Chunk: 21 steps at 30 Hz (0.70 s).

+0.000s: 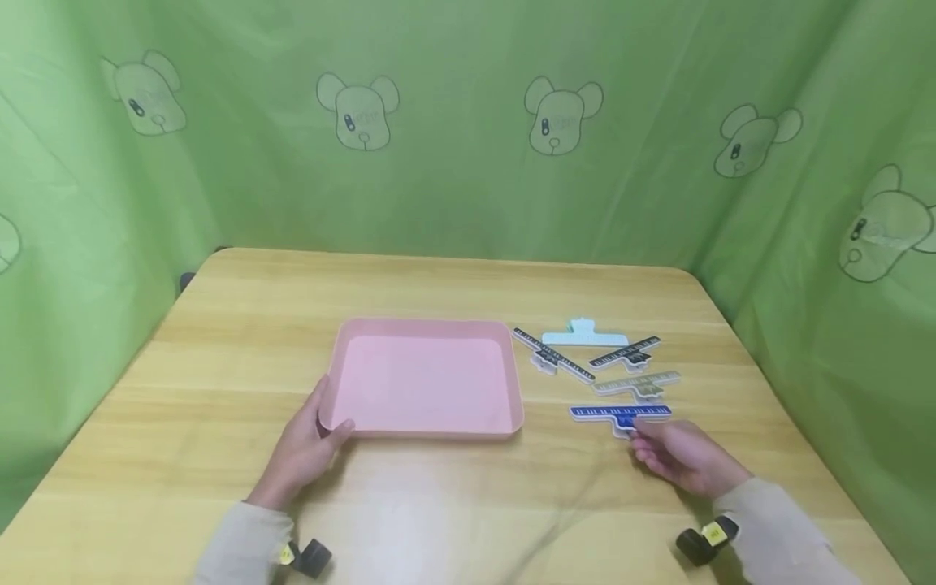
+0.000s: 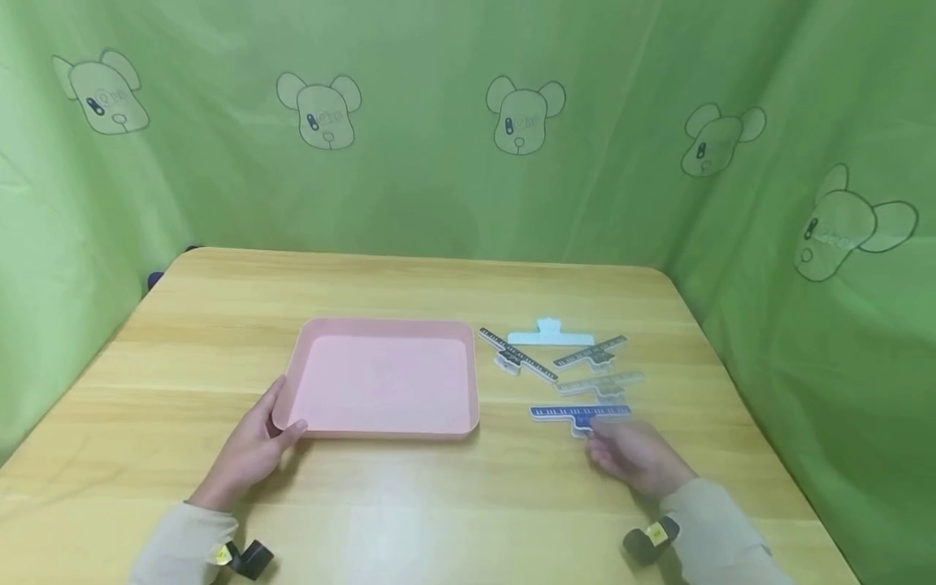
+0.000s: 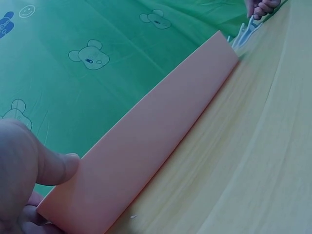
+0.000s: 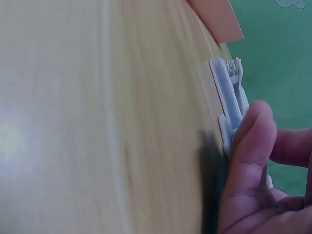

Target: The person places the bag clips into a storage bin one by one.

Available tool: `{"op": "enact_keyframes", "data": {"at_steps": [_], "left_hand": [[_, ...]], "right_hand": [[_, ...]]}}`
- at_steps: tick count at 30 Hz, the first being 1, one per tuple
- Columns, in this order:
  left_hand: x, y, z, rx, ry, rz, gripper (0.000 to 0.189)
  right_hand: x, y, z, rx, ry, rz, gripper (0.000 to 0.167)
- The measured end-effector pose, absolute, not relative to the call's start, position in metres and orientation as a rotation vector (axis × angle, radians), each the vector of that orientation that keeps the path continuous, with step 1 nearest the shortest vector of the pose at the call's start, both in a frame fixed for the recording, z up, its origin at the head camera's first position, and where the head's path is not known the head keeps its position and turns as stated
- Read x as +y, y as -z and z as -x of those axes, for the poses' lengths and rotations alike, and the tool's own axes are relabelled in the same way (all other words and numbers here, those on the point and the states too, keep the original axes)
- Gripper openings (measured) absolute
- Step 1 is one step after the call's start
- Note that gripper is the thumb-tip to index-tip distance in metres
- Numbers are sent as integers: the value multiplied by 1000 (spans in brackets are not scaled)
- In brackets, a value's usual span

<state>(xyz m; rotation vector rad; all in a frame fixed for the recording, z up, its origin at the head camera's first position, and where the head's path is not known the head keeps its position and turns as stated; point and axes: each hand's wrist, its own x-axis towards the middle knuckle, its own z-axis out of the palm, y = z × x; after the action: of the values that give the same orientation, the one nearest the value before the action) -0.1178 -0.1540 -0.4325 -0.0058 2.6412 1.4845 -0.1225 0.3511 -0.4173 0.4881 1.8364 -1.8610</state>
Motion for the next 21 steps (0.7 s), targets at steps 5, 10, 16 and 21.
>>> {"op": "enact_keyframes", "data": {"at_steps": [5, 10, 16, 21], "left_hand": [[-153, 432, 117, 2640, -1498, 16, 80], [-152, 431, 116, 2654, -1488, 17, 79], [-153, 432, 118, 2684, -1458, -4, 79], [-152, 436, 119, 2716, -1452, -26, 78]], "right_hand": [[350, 416, 123, 1868, 1857, -487, 17], [350, 413, 122, 1870, 1869, -473, 17], [351, 407, 124, 1902, 1852, -433, 19], [350, 404, 124, 1896, 1858, -429, 19]]}}
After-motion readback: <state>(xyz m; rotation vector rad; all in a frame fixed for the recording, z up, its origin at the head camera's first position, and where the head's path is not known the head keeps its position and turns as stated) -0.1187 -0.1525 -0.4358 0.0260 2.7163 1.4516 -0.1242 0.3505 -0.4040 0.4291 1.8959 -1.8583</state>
